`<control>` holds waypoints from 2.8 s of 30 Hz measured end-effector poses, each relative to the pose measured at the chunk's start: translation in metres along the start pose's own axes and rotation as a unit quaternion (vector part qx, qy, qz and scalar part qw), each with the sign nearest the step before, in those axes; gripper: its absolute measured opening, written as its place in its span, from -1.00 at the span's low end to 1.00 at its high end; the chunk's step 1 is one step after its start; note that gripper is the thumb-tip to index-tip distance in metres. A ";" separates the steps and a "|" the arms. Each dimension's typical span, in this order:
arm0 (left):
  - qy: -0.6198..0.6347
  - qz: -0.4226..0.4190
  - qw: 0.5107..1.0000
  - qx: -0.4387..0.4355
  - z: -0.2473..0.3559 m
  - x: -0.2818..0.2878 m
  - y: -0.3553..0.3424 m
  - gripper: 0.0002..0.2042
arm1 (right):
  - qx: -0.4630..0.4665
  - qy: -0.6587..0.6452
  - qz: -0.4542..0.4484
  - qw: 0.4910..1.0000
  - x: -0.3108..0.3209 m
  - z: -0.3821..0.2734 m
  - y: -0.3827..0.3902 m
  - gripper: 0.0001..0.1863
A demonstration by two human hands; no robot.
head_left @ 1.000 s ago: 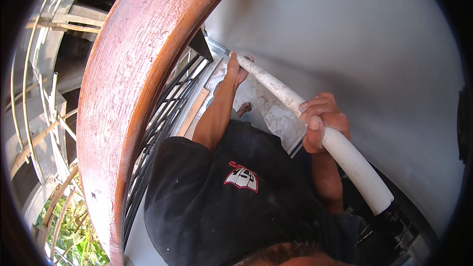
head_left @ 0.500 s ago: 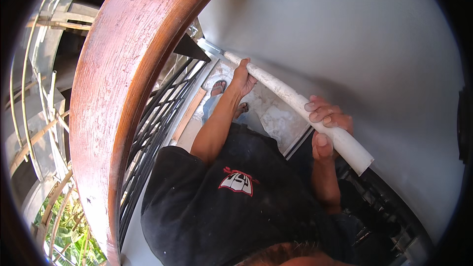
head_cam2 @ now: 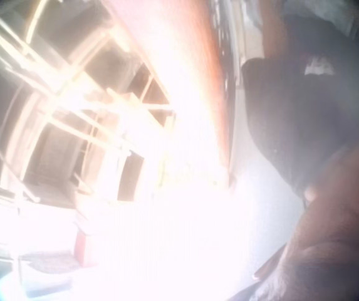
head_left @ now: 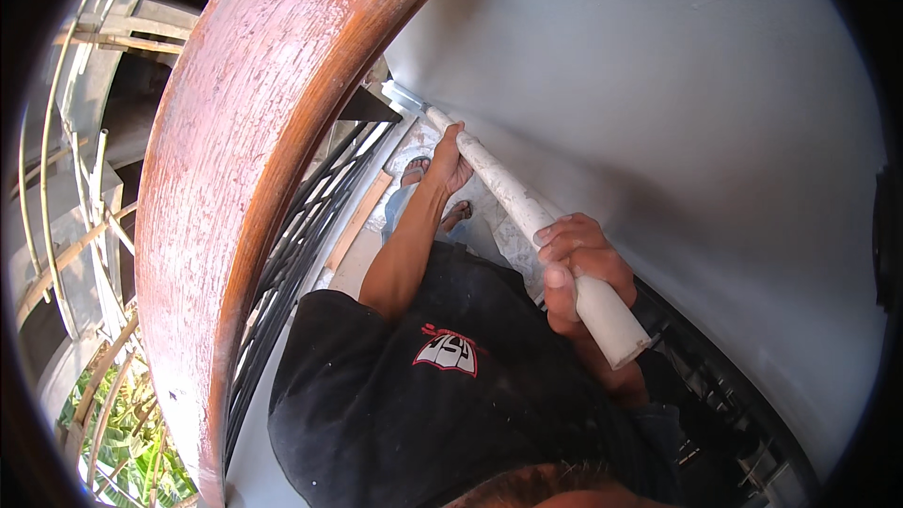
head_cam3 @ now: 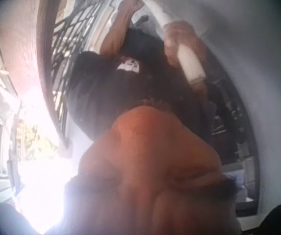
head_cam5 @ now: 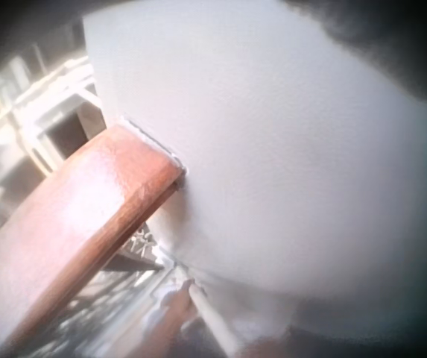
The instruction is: The person paints the ceiling and a wall corner using a paint roller on an extension pole, dipping it into a bucket of white paint periodically.
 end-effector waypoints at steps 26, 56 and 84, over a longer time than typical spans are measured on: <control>0.045 0.048 0.998 -0.007 -0.021 0.050 -0.044 -0.62 | -0.098 0.002 -0.023 0.995 -0.033 0.052 0.007 -0.86; 0.069 0.095 0.992 -0.051 0.014 0.071 -0.070 -0.67 | -0.116 -0.050 -0.053 0.991 -0.066 0.097 0.019 -0.83; 0.050 0.039 0.996 -0.070 0.011 0.025 -0.033 -0.59 | -0.021 0.029 -0.054 0.998 -0.041 0.050 -0.020 -0.76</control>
Point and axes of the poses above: each hand's wrist, its own y-axis away from the middle knuckle, its own x-axis out of the back of the hand, z = x × y, the point moved 4 cm from there along -y, towards the middle knuckle, and after that the axes turned 10 degrees about y, right-handed, at the moved point
